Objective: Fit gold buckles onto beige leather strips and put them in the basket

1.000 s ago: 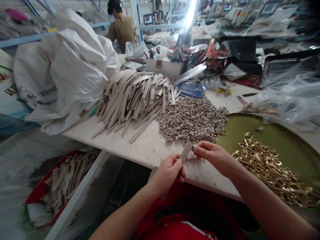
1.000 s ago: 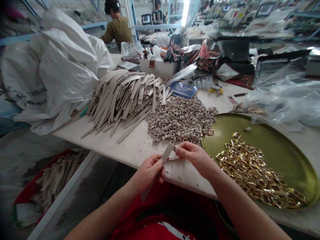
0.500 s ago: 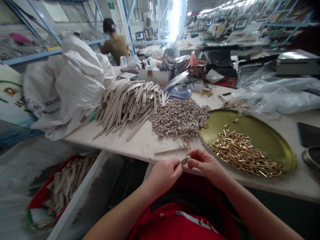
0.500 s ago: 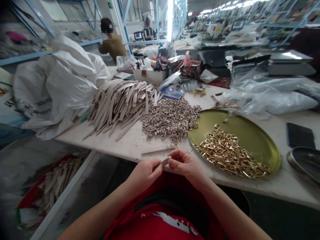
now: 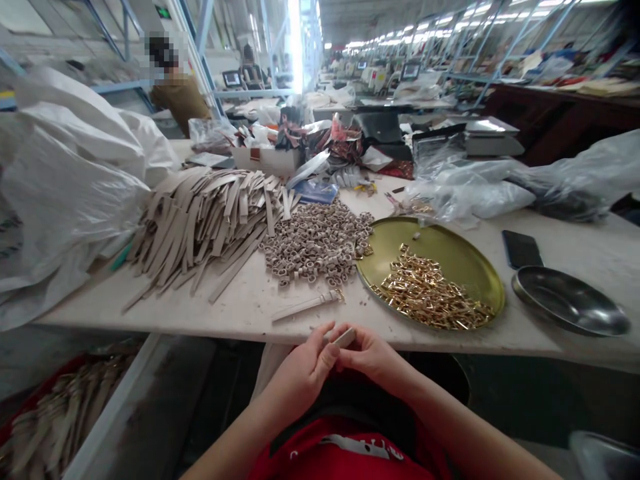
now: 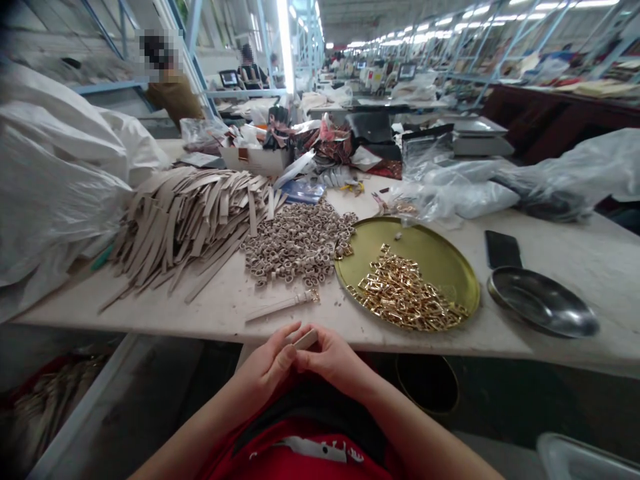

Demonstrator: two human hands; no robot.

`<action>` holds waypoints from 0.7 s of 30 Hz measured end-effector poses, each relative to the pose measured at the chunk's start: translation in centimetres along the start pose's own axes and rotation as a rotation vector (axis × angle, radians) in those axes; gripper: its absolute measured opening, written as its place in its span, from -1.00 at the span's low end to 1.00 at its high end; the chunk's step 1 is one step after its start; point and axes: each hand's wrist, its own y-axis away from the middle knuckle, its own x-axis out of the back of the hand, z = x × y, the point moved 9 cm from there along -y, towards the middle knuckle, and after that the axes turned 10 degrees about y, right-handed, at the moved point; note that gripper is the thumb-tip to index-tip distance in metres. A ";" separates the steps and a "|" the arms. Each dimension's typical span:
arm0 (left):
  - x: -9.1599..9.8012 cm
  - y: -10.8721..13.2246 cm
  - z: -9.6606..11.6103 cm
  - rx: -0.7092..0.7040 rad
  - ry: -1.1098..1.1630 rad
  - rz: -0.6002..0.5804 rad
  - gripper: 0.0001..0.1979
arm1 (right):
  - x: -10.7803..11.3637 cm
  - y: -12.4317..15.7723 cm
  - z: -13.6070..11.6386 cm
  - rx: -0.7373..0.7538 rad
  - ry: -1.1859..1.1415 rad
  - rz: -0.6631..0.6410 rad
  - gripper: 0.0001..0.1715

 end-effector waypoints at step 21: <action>1.5 -3.6 -2.5 0.148 0.347 0.107 -0.79 | 11.2 -2.3 -7.7 0.319 1.634 0.346 -0.83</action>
